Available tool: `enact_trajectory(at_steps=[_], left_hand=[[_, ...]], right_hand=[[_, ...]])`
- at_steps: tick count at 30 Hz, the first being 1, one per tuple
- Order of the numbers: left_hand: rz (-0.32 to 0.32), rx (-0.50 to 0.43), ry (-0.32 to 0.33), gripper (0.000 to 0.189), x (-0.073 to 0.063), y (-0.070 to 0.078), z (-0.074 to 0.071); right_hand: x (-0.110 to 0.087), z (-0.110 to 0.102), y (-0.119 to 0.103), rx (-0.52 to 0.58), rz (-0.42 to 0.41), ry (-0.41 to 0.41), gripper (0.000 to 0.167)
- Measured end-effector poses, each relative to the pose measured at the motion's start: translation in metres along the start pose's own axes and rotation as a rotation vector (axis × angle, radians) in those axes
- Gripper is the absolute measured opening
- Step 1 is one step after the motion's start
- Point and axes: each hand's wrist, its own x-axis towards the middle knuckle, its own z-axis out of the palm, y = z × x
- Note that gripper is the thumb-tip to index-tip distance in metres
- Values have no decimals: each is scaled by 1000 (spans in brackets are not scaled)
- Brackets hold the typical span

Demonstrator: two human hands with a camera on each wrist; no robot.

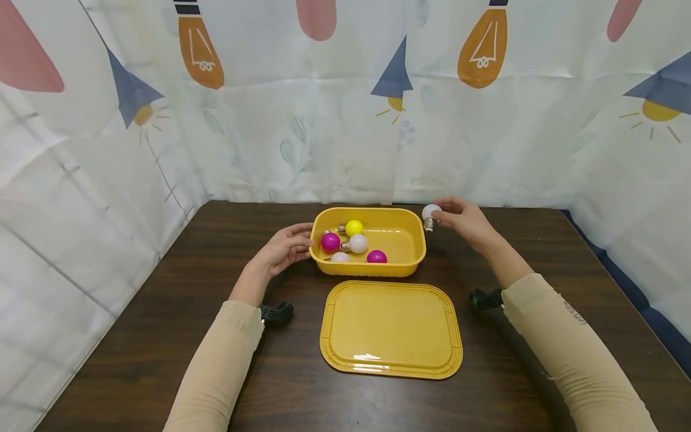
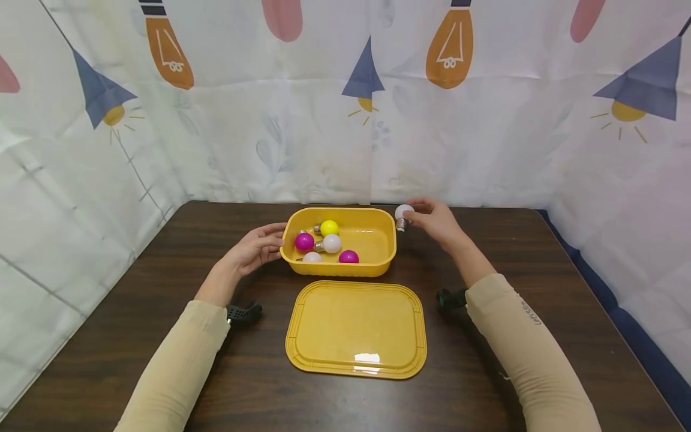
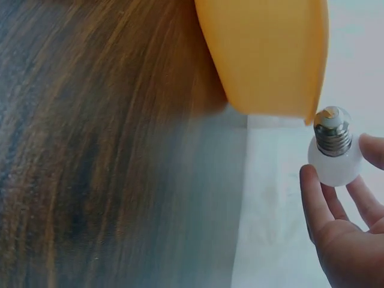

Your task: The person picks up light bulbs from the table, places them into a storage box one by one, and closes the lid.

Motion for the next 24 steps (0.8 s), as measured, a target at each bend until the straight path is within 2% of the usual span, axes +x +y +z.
enact_trajectory(at_steps=[8,24], left_hand=[[2,-12,-10,60,0,1,-2],[0,-20,-12,60,0,0,-2]], right_hand=[[1,6,-5,-8,-38,4,52],[3,30,-18,-16,-79,-77,49]])
